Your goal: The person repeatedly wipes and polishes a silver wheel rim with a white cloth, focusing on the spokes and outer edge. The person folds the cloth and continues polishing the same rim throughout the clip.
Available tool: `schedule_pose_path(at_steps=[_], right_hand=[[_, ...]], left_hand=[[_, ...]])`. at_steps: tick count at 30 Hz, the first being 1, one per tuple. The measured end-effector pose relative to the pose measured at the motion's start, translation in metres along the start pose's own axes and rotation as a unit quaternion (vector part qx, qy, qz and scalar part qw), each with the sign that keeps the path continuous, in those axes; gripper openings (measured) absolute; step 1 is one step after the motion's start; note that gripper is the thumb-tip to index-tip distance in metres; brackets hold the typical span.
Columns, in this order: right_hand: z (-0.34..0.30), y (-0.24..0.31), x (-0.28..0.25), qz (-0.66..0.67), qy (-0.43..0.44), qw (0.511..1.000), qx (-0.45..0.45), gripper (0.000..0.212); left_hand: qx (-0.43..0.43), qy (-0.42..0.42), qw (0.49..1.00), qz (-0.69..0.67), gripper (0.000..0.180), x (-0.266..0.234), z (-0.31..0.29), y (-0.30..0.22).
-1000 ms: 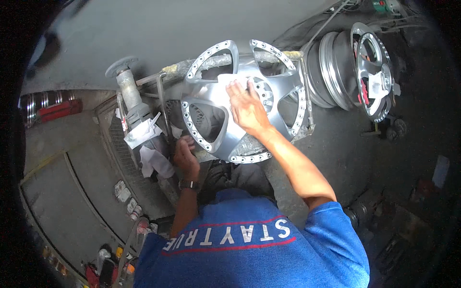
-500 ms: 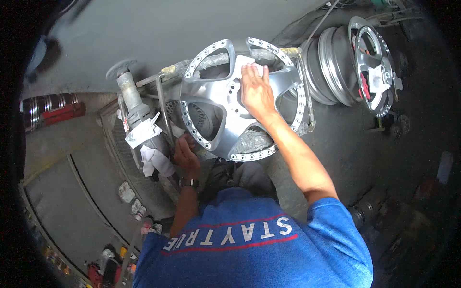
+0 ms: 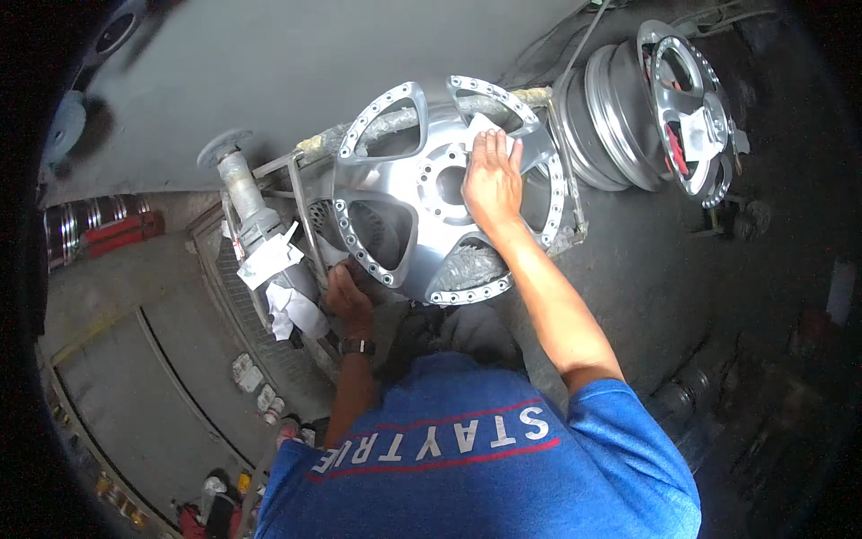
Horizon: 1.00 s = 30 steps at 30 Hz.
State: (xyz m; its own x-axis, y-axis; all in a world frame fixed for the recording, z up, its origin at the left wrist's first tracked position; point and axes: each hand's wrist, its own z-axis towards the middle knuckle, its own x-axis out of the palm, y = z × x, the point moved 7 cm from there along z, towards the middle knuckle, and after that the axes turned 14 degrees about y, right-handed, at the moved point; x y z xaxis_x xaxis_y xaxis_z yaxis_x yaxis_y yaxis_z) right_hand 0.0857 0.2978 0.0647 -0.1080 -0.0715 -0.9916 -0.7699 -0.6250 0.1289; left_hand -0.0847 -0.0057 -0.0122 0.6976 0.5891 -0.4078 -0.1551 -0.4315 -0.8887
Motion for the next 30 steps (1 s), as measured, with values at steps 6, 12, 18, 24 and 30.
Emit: schedule_pose_path(at_steps=[6,12,18,24,30], right_hand=[[-0.004,0.076,0.014,0.109,0.044,0.979,-0.168,0.047],[-0.006,0.07,0.001,0.092,0.028,0.969,-0.226,0.048],[0.001,-0.006,-0.009,0.042,0.056,0.996,-0.05,0.048],[-0.067,-0.028,-0.01,-0.003,0.061,0.998,-0.029,0.05],[-0.01,-0.012,-0.014,0.031,0.045,0.996,-0.066,0.044]], left_hand=[[-0.015,0.003,1.0,-0.019,0.042,0.003,0.002,0.006],[0.019,-0.01,1.0,-0.015,0.042,0.004,0.003,0.0],[-0.071,0.007,0.997,0.023,0.041,0.005,0.001,0.002],[-0.029,-0.007,0.999,0.019,0.04,0.003,0.002,0.001],[-0.063,0.013,0.997,0.036,0.041,0.003,0.003,-0.003]])
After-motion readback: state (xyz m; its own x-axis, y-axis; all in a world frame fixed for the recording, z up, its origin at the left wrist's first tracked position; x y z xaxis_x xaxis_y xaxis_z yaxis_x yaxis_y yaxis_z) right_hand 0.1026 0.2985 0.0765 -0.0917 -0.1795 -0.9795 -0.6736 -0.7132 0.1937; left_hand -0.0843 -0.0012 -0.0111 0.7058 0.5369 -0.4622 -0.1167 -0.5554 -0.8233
